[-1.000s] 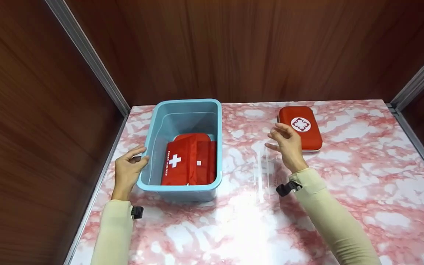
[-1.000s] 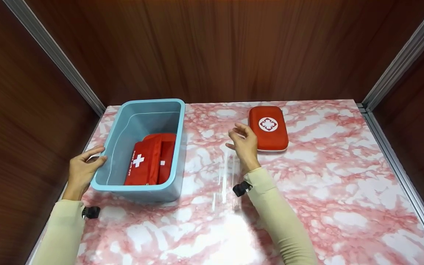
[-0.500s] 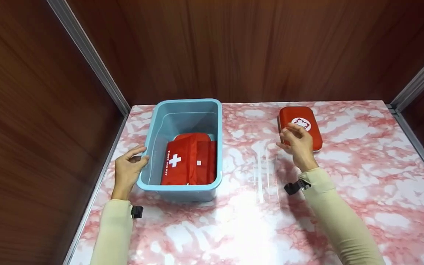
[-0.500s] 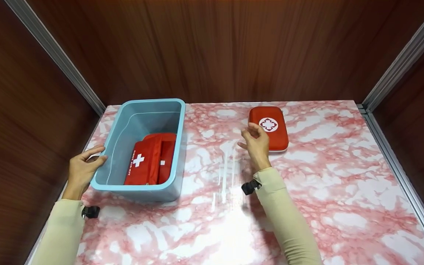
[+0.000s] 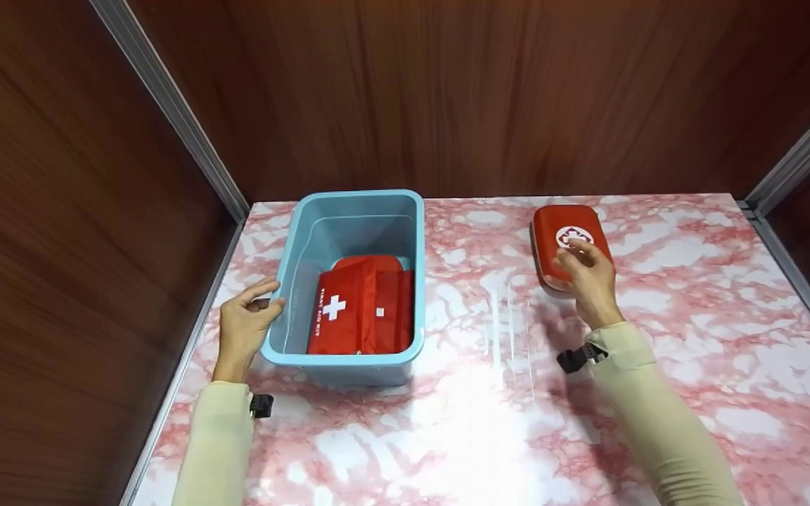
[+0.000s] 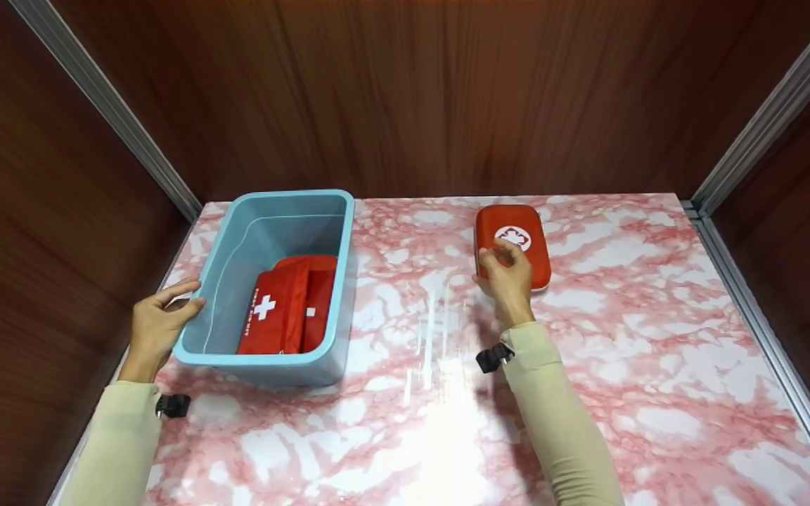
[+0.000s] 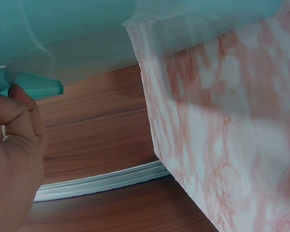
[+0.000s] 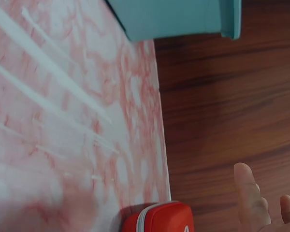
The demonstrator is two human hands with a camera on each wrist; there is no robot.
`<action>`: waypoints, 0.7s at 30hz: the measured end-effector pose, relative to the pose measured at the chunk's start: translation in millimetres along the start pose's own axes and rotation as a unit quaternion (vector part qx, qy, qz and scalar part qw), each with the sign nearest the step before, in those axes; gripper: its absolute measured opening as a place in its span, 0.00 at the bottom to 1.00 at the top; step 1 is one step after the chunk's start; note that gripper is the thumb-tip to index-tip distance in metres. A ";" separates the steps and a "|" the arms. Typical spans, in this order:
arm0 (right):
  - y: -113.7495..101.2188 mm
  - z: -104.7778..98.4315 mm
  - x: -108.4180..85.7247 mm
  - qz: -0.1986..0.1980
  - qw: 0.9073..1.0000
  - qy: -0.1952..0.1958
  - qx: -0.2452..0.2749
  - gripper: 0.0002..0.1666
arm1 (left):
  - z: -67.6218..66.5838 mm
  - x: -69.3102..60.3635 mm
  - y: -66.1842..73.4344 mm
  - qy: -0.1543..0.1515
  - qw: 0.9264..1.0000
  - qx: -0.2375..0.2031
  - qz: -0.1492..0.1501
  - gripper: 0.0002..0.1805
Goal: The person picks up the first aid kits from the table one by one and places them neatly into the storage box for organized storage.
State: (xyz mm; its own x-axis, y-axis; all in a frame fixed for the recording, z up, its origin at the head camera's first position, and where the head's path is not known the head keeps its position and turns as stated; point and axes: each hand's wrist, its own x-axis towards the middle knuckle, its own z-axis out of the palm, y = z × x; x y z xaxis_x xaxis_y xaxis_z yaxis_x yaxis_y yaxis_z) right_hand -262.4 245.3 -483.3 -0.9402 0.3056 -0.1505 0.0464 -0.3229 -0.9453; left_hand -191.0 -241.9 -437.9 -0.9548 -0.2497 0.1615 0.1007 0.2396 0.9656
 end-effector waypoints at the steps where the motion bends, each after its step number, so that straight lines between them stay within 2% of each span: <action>1: 0.2 -1.6 0.6 0.001 1.000 0.002 -0.001 0.13 | 0.1 -0.2 0.2 0.000 1.000 0.001 0.000 0.17; 12: 0.1 -17.6 3.0 0.003 1.000 0.007 -0.015 0.14 | 0.2 1.8 -4.2 0.004 1.000 -0.009 -0.005 0.17; 17: -0.9 -23.5 4.2 0.010 1.000 0.013 -0.008 0.21 | 0.2 3.0 -6.3 0.004 1.000 -0.012 -0.015 0.18; 21: -1.5 -30.3 6.6 0.016 1.000 0.017 -0.012 0.17 | 0.6 3.1 -5.2 0.003 1.000 -0.001 -0.010 0.18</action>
State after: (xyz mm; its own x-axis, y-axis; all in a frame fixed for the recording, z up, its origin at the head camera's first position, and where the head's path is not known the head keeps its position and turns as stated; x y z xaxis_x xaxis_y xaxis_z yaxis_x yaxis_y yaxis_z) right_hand -258.5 275.0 -491.6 -0.9259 0.3259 -0.1912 0.0855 -0.3122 -0.9462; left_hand -194.7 -243.4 -442.5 -0.9548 -0.2604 0.1435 0.0823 0.2326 0.9691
